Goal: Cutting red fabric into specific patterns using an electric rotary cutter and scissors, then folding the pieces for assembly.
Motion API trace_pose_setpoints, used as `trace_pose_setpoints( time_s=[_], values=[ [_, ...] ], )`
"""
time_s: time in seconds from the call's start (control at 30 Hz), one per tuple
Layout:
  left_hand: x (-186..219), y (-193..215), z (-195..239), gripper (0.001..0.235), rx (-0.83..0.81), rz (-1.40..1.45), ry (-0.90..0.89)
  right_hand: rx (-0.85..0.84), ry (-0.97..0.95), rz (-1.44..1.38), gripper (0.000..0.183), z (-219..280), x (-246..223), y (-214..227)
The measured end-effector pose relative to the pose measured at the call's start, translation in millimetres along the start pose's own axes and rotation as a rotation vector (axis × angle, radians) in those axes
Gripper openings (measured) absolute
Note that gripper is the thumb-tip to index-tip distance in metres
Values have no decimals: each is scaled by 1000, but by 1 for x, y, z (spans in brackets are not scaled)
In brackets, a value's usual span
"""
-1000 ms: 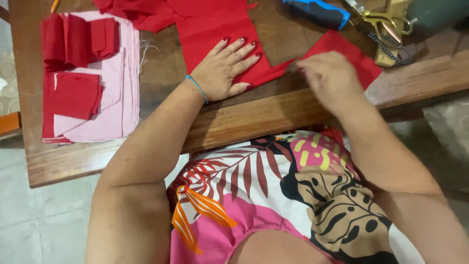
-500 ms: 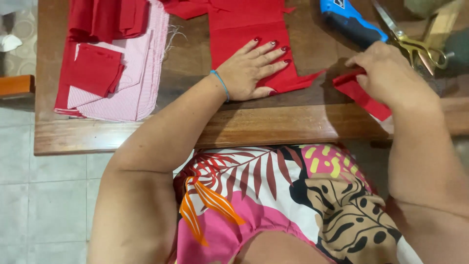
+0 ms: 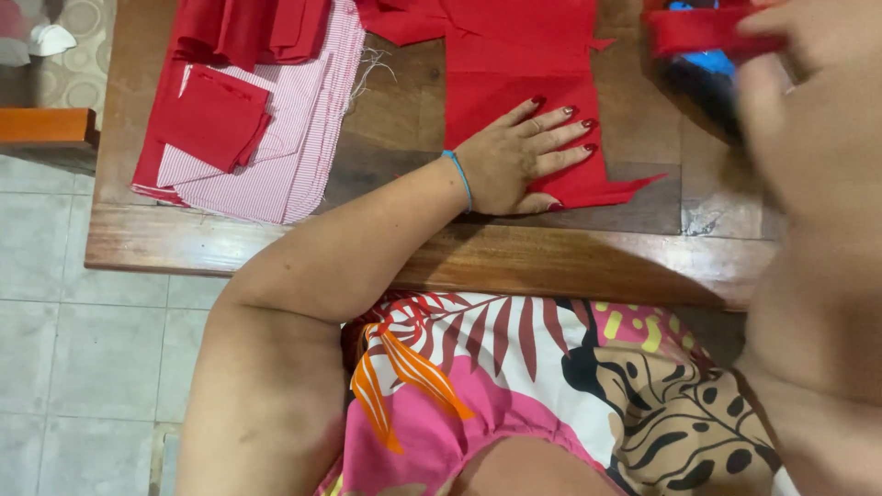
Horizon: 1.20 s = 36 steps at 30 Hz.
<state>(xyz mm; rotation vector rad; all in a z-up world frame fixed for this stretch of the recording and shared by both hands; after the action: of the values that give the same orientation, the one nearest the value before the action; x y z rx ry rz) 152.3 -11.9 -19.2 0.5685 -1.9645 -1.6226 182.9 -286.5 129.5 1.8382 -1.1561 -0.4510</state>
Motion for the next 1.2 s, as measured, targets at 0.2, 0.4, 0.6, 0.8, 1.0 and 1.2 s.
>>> trace_pose_setpoints(
  time_s=[0.2,0.4,0.6,0.8,1.0,1.2],
  values=[
    [-11,-40,2,79,181,-75,-50,86,427,-356,19,12,-119,-48],
    [-11,-41,1,76,166,-65,-56,152,377,-420,16,41,-125,-83],
    [-10,-42,1,72,214,-120,-126,27,319,-799,24,28,-129,-80],
    [-5,-45,10,68,245,-160,-222,-102,218,-1247,17,19,-121,-91],
    [-2,-49,20,65,195,-108,-300,-146,157,-1349,16,23,-120,-98],
    [-3,-49,24,61,195,-99,-313,-184,163,-1344,19,24,-120,-106]
  ],
)
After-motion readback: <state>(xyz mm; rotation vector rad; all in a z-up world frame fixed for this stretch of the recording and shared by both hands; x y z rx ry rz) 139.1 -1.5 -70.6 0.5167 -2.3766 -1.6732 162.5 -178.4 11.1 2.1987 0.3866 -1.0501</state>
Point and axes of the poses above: each hand's wrist, its own z-axis away from the middle knuckle, its own y-axis out of the back of the hand, x = y × z, the point moved 3 cm from there along -z, towards the middle knuckle
